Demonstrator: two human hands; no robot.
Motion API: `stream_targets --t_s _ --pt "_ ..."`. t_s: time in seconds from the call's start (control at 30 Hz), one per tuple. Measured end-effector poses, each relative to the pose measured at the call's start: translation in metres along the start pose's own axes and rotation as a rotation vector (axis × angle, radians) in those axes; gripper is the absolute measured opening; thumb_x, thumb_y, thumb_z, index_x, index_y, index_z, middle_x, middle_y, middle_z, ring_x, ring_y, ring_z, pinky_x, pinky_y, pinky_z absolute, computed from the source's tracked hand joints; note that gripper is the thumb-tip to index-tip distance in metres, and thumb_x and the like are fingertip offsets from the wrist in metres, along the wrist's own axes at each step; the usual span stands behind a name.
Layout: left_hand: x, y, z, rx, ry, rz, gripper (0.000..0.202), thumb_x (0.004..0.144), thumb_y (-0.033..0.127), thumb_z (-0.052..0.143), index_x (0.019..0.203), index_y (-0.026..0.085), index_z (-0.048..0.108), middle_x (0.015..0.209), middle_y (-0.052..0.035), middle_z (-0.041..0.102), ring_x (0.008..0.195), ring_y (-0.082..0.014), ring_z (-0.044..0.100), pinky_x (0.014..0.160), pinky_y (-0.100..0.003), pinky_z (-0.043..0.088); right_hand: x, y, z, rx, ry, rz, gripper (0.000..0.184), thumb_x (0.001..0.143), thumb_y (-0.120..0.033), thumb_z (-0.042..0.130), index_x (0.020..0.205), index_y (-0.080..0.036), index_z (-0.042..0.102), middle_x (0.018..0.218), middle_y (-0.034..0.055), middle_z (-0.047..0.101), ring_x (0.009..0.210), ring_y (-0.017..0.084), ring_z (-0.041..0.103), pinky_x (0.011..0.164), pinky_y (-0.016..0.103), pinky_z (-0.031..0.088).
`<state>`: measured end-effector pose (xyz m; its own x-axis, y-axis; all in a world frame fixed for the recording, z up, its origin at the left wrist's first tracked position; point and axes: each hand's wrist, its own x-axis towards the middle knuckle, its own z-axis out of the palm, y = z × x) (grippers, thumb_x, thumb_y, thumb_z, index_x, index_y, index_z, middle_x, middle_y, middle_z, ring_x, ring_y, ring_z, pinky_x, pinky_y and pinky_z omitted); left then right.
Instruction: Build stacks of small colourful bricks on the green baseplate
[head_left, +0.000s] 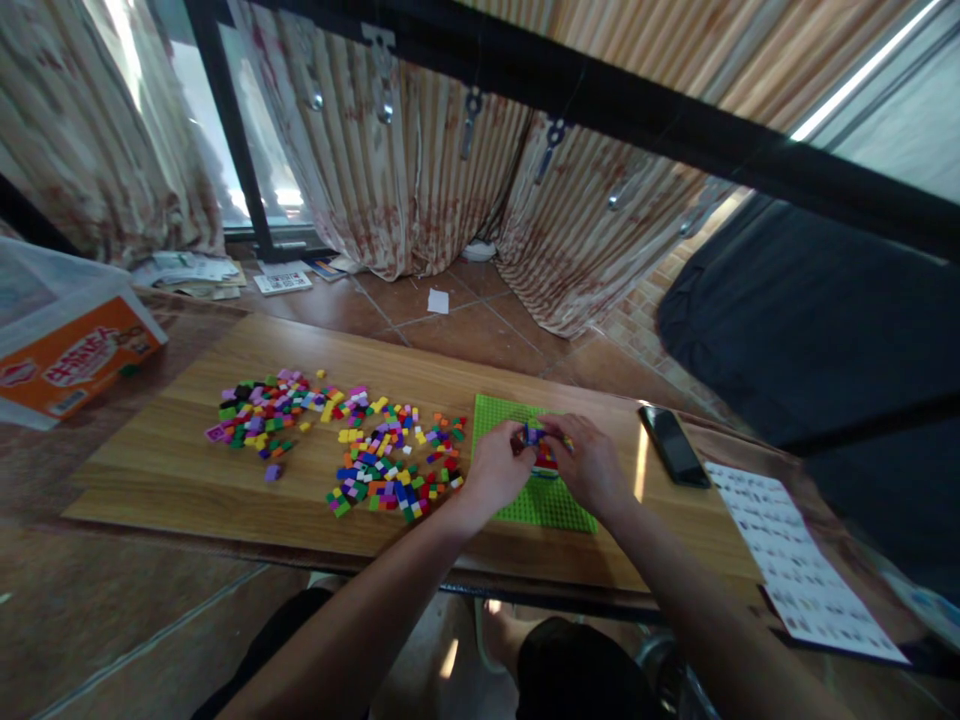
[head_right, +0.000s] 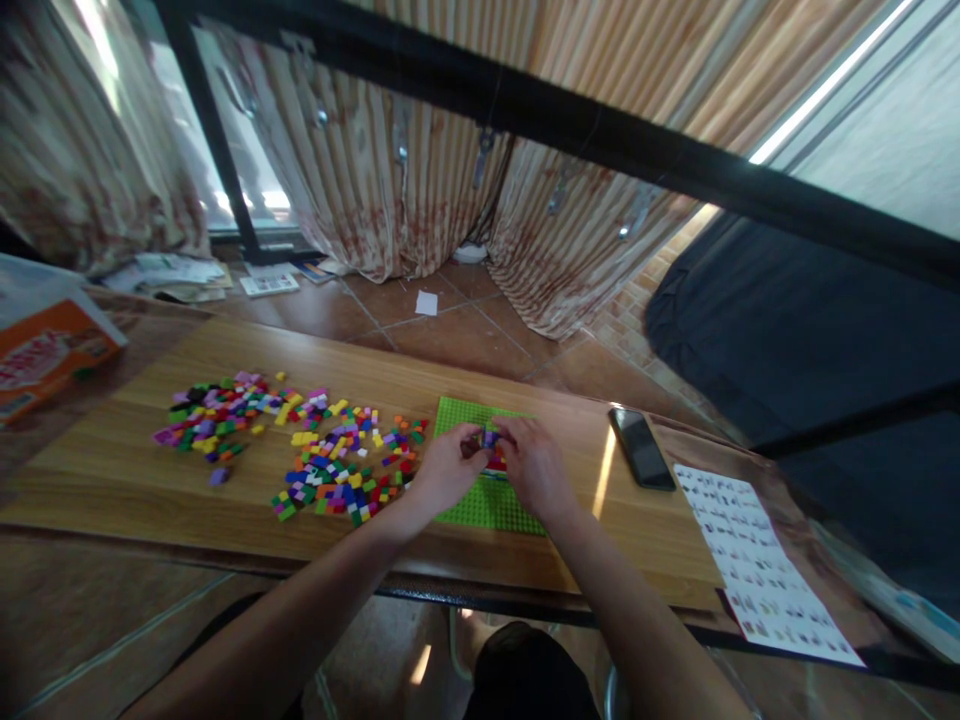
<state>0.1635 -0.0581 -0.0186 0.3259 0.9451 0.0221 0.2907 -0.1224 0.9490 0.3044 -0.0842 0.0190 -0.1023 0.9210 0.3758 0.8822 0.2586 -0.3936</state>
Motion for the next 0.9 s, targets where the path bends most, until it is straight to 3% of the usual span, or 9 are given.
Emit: stream_targets --t_s 0.13,0.23,0.33,0.43,0.53,0.7,0.77,0.9 --pt "-0.003 0.004 -0.006 0.032 -0.009 0.031 0.023 0.080 0.017 0.057 0.102 0.015 0.063 0.089 -0.0048 0.070 0.080 -0.0160 0.064 0.076 -0.028 0.050 -0.001 -0.009 -0.004 0.124 0.042 0.085 0.020 0.082 -0.020 0.051 0.093 -0.020 0.069 0.088 0.0070 0.069 0.086 0.022 0.062 0.081 0.039 0.049" --pt "-0.004 0.007 -0.018 0.081 -0.006 0.048 0.025 0.081 0.020 0.057 0.105 0.016 0.063 0.090 -0.0038 0.070 0.078 -0.0152 0.063 0.074 -0.027 0.050 -0.003 -0.025 -0.004 0.448 0.087 0.247 0.017 0.081 -0.026 0.058 0.092 -0.020 0.069 0.090 0.0061 0.070 0.082 0.020 0.064 0.079 0.038 0.051" --pt "-0.001 0.008 -0.039 0.088 0.035 0.056 0.024 0.081 0.020 0.056 0.104 0.015 0.064 0.089 -0.0044 0.070 0.075 -0.0148 0.063 0.072 -0.027 0.050 -0.008 -0.048 0.001 0.916 0.070 0.377 0.017 0.076 -0.031 0.065 0.091 -0.022 0.069 0.085 0.0035 0.070 0.075 0.017 0.063 0.073 0.034 0.053" --pt "0.004 0.004 -0.071 0.047 0.124 0.066 0.023 0.080 0.016 0.055 0.101 0.013 0.066 0.085 -0.0053 0.071 0.076 -0.0145 0.064 0.073 -0.026 0.050 -0.012 -0.070 0.016 1.164 0.019 0.447 0.018 0.074 -0.030 0.067 0.091 -0.023 0.069 0.083 0.0013 0.069 0.071 0.014 0.062 0.073 0.033 0.052" --pt "0.010 -0.008 -0.109 0.058 0.263 0.065 0.026 0.079 0.019 0.057 0.101 0.012 0.067 0.088 -0.0065 0.071 0.076 -0.0148 0.064 0.074 -0.027 0.051 -0.013 -0.086 0.043 1.043 -0.034 0.457 0.015 0.075 -0.026 0.065 0.089 -0.021 0.069 0.084 0.0022 0.070 0.075 0.016 0.063 0.074 0.032 0.051" --pt "0.012 -0.025 -0.158 0.086 0.459 0.019 0.030 0.079 0.023 0.056 0.103 0.010 0.068 0.089 -0.0079 0.071 0.076 -0.0149 0.064 0.072 -0.027 0.051 -0.007 -0.104 0.088 0.579 -0.103 0.277 0.019 0.081 -0.017 0.053 0.089 -0.019 0.070 0.090 0.0060 0.070 0.082 0.018 0.063 0.078 0.034 0.048" --pt "0.007 -0.025 -0.166 0.138 0.457 -0.001 0.029 0.080 0.023 0.056 0.103 0.010 0.068 0.088 -0.0077 0.072 0.076 -0.0151 0.065 0.073 -0.027 0.051 -0.005 -0.108 0.098 0.493 -0.105 0.228 0.019 0.082 -0.018 0.052 0.089 -0.020 0.069 0.090 0.0054 0.069 0.081 0.018 0.063 0.076 0.032 0.048" --pt "-0.006 -0.017 -0.165 0.300 0.334 -0.016 0.026 0.082 0.021 0.055 0.103 0.011 0.068 0.093 -0.0088 0.073 0.079 -0.0165 0.066 0.077 -0.028 0.051 0.002 -0.105 0.102 0.422 -0.052 0.217 0.017 0.083 -0.021 0.053 0.088 -0.021 0.069 0.087 0.0044 0.069 0.078 0.018 0.063 0.073 0.031 0.048"
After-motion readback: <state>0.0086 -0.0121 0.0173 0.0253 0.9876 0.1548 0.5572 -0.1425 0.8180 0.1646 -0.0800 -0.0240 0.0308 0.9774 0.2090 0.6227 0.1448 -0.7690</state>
